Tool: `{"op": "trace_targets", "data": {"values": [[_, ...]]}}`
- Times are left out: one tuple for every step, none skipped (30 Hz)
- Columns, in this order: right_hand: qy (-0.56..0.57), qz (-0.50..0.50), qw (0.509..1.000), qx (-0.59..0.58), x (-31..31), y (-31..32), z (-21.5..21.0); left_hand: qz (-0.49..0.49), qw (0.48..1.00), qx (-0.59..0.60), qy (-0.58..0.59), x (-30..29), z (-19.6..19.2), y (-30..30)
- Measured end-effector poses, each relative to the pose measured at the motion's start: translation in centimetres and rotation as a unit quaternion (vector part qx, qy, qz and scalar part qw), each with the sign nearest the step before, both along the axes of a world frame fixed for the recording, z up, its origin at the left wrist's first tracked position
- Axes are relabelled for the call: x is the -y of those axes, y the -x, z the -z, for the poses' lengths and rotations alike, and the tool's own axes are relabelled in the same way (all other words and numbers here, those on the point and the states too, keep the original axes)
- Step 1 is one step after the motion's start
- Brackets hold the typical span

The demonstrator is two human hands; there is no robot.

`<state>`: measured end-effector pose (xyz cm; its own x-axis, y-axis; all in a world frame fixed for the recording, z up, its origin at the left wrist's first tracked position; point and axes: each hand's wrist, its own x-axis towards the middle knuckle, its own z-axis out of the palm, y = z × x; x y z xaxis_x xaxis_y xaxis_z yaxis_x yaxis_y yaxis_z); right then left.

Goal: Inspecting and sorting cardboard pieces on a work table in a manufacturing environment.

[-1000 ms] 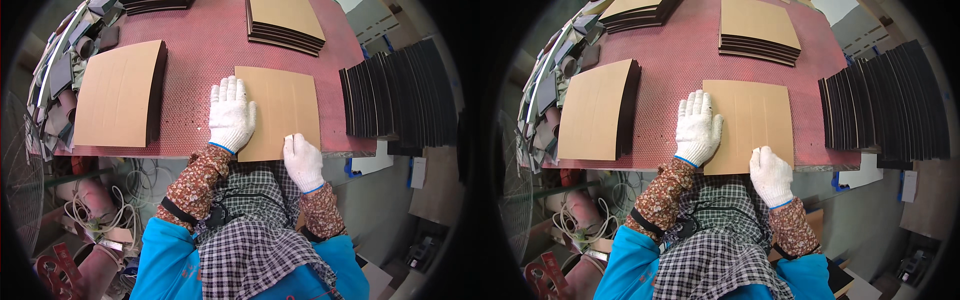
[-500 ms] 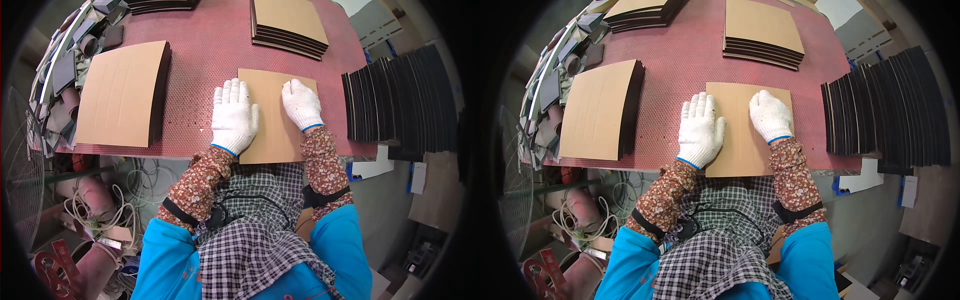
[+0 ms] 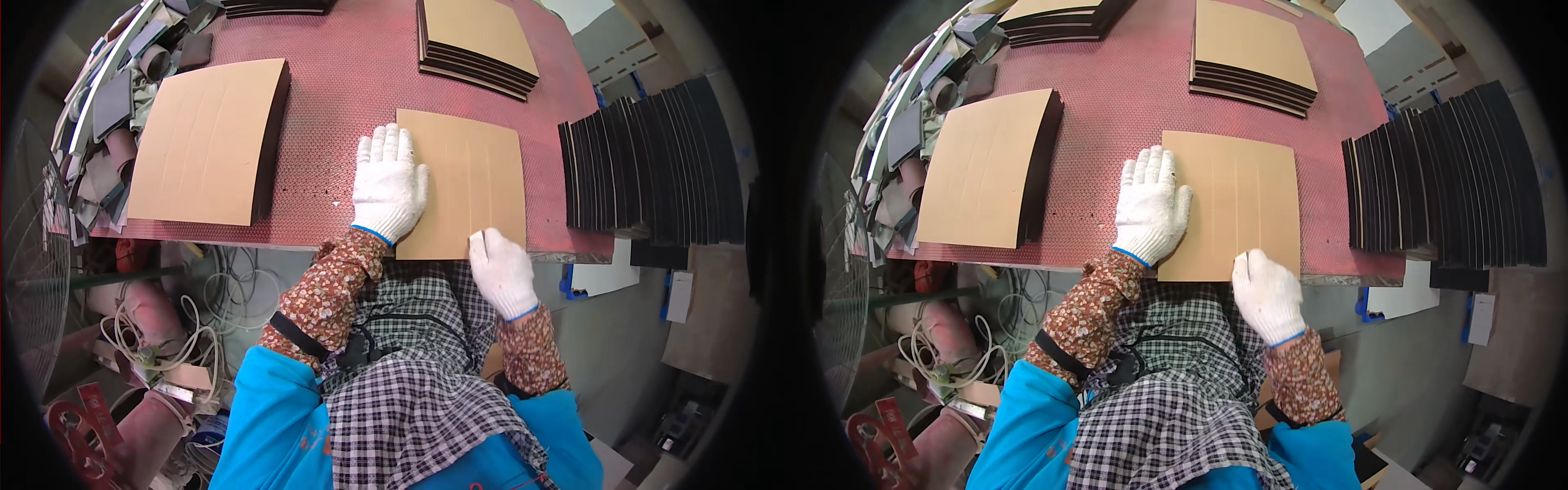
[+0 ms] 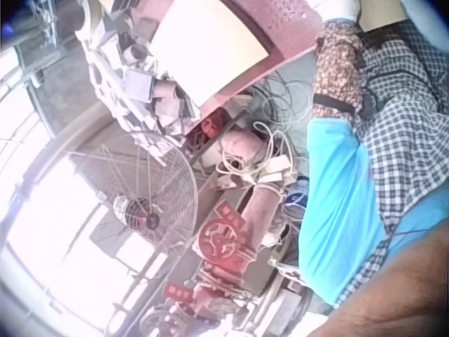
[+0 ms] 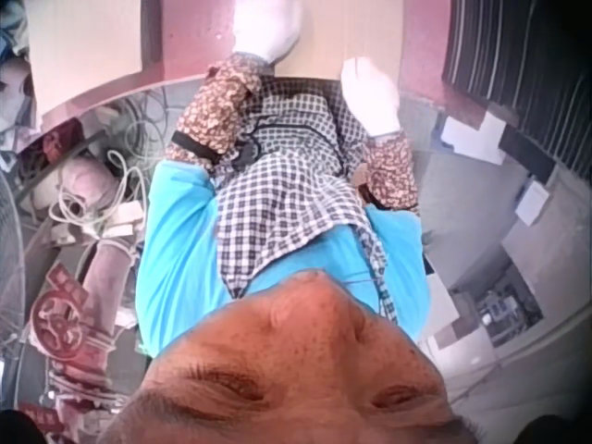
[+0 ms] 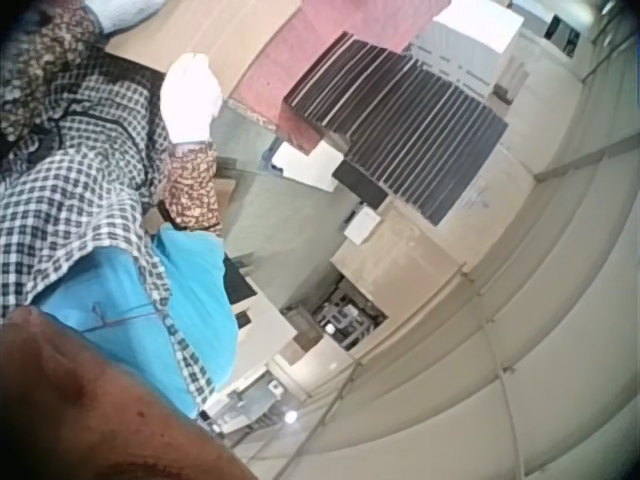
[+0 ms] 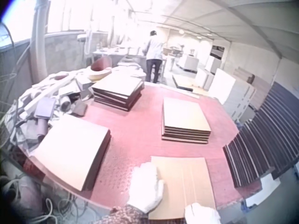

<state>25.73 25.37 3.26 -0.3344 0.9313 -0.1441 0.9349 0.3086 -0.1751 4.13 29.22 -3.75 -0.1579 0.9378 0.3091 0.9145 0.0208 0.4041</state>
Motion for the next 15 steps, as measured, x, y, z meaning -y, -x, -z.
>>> {"op": "trace_targets", "data": {"values": [[0.003, 0.016, 1.000, 0.001, 0.9, 0.1, -0.2, 0.004, 1.000, 0.004, 0.002, 0.0, 0.0, -0.1], [0.005, 0.033, 0.999, 0.001, 1.3, 0.4, -0.3, 0.009, 1.000, 0.007, 0.004, 0.0, 0.0, -0.2], [0.007, 0.031, 0.999, 0.001, 1.5, 0.8, -0.2, 0.007, 1.000, 0.007, 0.005, 0.0, 0.0, -0.3], [-0.006, 0.028, 0.999, -0.026, 1.7, 1.4, -0.3, 0.007, 1.000, 0.007, 0.002, 0.0, -0.1, -0.2], [-0.019, 0.025, 0.998, -0.052, 1.9, 1.9, -0.2, 0.007, 1.000, 0.007, 0.000, 0.0, -0.1, -0.2], [-0.022, 0.025, 0.998, -0.050, 1.9, 2.4, 0.1, 0.006, 1.000, 0.006, 0.002, 0.2, -0.1, -0.2], [-0.021, 0.025, 0.998, -0.050, 1.7, 2.7, 0.3, 0.007, 1.000, 0.008, 0.006, 0.1, -0.1, -0.2], [-0.029, 0.024, 0.998, -0.048, 1.6, 2.9, 0.5, 0.008, 1.000, 0.010, 0.009, 0.0, 0.0, -0.2], [-0.036, 0.022, 0.998, -0.046, 1.4, 3.0, 0.7, 0.008, 1.000, 0.010, 0.010, -0.1, 0.1, -0.2], [-0.034, 0.022, 0.998, -0.044, 1.1, 3.1, 1.0, 0.009, 1.000, 0.010, 0.010, -0.1, 0.1, -0.3], [-0.041, 0.017, 0.998, -0.042, 0.8, 3.2, 1.2, 0.009, 1.000, 0.010, 0.009, -0.1, 0.2, -0.3], [-0.048, 0.012, 0.998, -0.040, 0.3, 3.4, 1.5, 0.008, 1.000, 0.013, 0.011, -0.1, 0.3, -0.3], [-0.045, 0.011, 0.998, -0.038, -0.3, 3.9, 1.6, 0.005, 1.000, 0.016, 0.008, 0.0, 0.3, 0.0], [-0.055, 0.013, 0.997, -0.043, -1.3, 4.3, 1.3, 0.005, 1.000, 0.014, 0.002, 0.0, 0.0, -0.1], [-0.065, 0.015, 0.997, -0.048, -2.3, 4.7, 1.2, 0.005, 1.000, 0.010, 0.003, 0.1, -0.3, -0.1]]}}
